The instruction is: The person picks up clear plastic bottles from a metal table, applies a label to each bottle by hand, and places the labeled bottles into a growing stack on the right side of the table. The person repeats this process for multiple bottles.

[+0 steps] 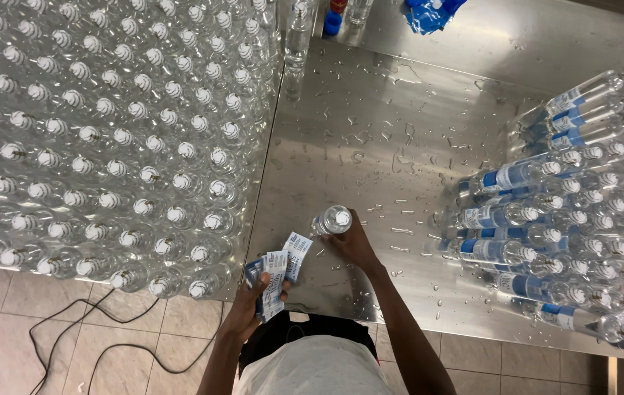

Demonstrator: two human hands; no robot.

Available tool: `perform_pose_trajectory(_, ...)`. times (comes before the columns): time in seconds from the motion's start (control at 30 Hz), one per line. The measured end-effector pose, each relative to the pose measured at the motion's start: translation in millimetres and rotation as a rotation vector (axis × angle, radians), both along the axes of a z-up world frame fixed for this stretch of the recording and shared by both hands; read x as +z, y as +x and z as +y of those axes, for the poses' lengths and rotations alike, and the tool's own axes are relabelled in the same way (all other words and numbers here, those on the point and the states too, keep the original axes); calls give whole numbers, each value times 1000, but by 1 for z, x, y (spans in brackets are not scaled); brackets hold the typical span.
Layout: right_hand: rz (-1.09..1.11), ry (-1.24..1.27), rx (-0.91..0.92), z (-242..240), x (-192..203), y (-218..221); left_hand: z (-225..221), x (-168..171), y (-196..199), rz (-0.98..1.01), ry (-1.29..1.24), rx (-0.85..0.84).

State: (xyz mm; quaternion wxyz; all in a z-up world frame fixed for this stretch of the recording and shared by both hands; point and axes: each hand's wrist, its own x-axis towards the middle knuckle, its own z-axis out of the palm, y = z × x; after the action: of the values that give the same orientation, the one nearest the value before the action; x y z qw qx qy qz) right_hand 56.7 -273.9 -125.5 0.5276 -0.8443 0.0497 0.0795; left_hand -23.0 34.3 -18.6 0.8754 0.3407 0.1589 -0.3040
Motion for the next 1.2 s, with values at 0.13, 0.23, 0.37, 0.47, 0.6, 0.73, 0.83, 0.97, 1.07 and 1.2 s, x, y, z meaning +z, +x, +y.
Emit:
perform_pose_trajectory(0.13, 49, -49, -5, 5, 5, 0, 2, 3, -3, -28, 12, 22)
perform_pose_trajectory(0.23, 60, -26, -34, 7, 4, 0, 2, 0, -5, -32, -7, 38)
perform_pose_trajectory(0.37, 21, -85, -181, 31, 17, -27, 4, -3, -7, -16, 26, 29)
perform_pose_trajectory(0.47, -119, -116, -479, 63, 14, -64, 3, -3, -4, -31, 3, 49)
perform_pose_trajectory(0.6, -100, -206, -225, 78, -29, -85, 5, -1, -4, -49, 29, 33)
perform_pose_trajectory(0.73, -413, -589, 99, 74, -44, -53, 5, 0, -5, -18, 19, 12)
perform_pose_trajectory(0.83, -465, -563, 179, 78, -65, -49, 6, 10, -5, -21, 45, 18)
perform_pose_trajectory(0.97, 320, -186, 168, 138, -6, -82, 12, 19, -10, -72, 50, 30)
perform_pose_trajectory(1.07, 3, -71, 565, 155, -61, -114, 16, 17, -20, -38, -12, 38)
perform_pose_trajectory(1.2, 146, 21, -59, 123, 21, -82, 23, 20, -20, -81, -24, 63)
